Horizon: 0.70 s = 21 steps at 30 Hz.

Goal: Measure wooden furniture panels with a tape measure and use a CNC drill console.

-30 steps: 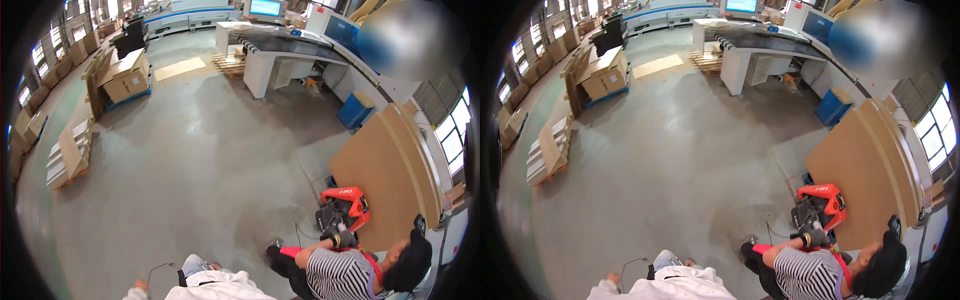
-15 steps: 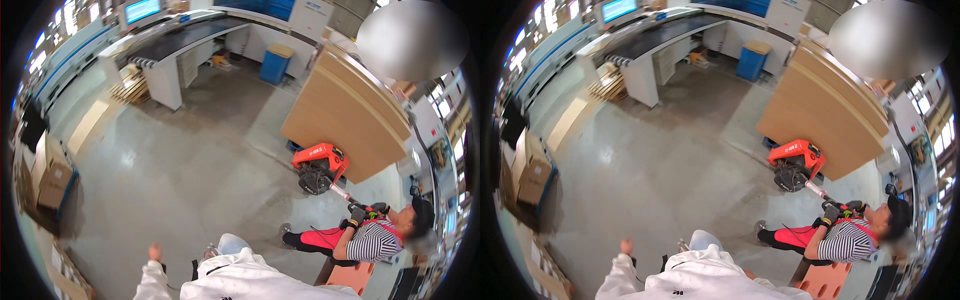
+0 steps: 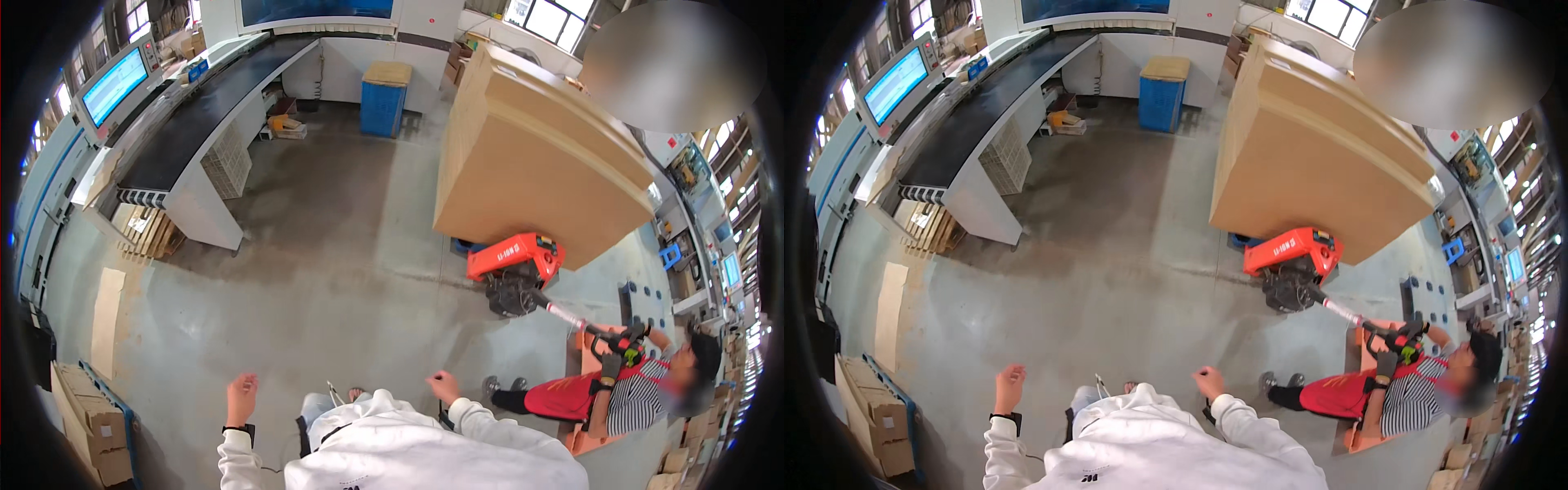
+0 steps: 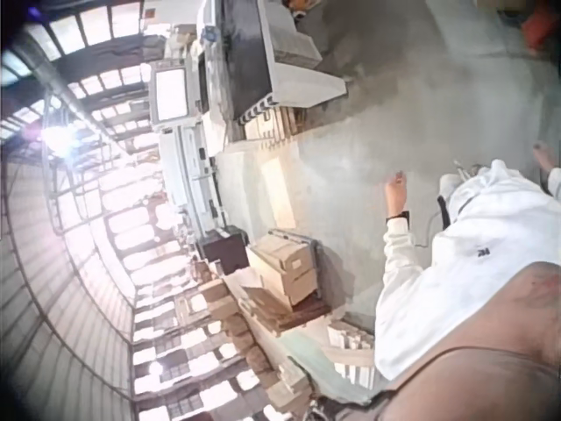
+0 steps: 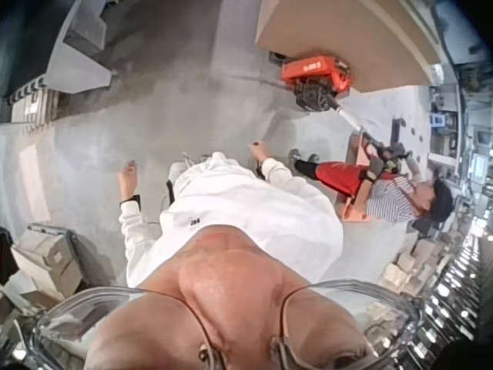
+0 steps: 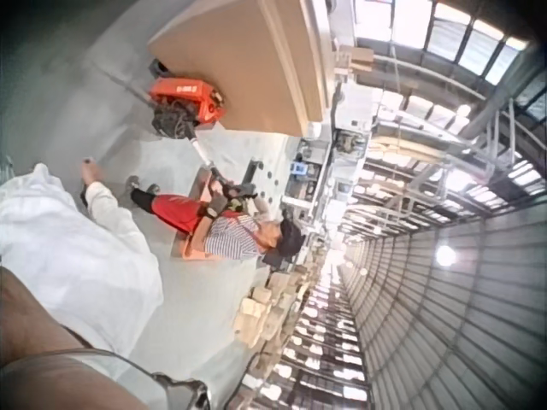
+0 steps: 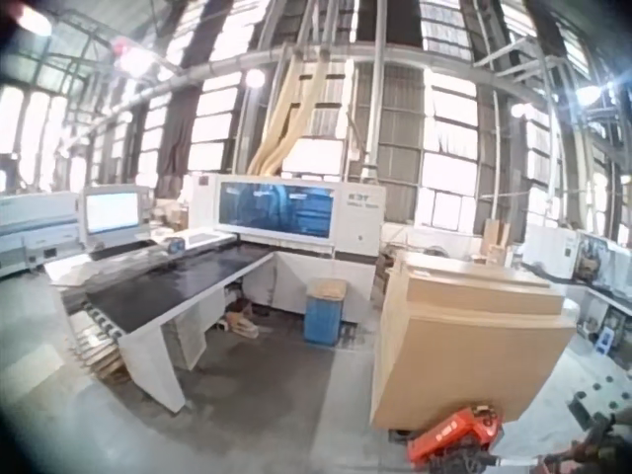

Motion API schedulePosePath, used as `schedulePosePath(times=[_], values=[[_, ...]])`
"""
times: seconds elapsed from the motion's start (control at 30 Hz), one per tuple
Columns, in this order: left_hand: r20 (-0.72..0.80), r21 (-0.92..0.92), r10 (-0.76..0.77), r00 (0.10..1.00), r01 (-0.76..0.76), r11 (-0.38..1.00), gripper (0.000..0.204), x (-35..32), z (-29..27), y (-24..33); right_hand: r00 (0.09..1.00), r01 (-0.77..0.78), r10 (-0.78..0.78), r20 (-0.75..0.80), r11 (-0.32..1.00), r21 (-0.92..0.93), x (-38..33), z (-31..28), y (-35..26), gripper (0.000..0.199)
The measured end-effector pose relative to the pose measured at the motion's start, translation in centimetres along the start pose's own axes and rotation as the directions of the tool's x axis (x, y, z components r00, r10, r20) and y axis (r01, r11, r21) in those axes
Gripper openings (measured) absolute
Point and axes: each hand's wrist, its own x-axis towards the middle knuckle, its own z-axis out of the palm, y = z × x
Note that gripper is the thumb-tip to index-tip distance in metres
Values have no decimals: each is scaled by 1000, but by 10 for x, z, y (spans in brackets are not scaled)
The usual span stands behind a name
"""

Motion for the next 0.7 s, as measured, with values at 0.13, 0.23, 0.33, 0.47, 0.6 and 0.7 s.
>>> schedulePosePath(times=[0.13, 0.23, 0.33, 0.47, 0.6, 0.7], values=[[118, 1, 11, 993, -11, 1000, 18, 108, 13, 6, 916, 8, -59, 397, 992, 130, 73, 14, -196, 26], [320, -69, 140, 937, -124, 990, 23, 215, 40, -1, 854, 254, -242, 461, 966, 36, 123, 52, -278, 26], [526, -67, 191, 829, -184, 981, 30, 327, 74, 34, 823, 107, -83, 562, 994, -11, 168, 104, -316, 28], [757, -186, 344, 556, -322, 928, 35, 453, 146, 107, 848, 149, -88, 522, 986, -76, 220, 141, -326, 32], [935, -227, 303, 182, -351, 909, 42, 547, 196, 139, 757, -171, 131, 640, 985, 0, 256, 125, -478, 36], [957, -265, 291, -9, -440, 858, 42, 619, 231, 157, 643, -387, 172, 747, 914, 123, 318, 114, -544, 43]])
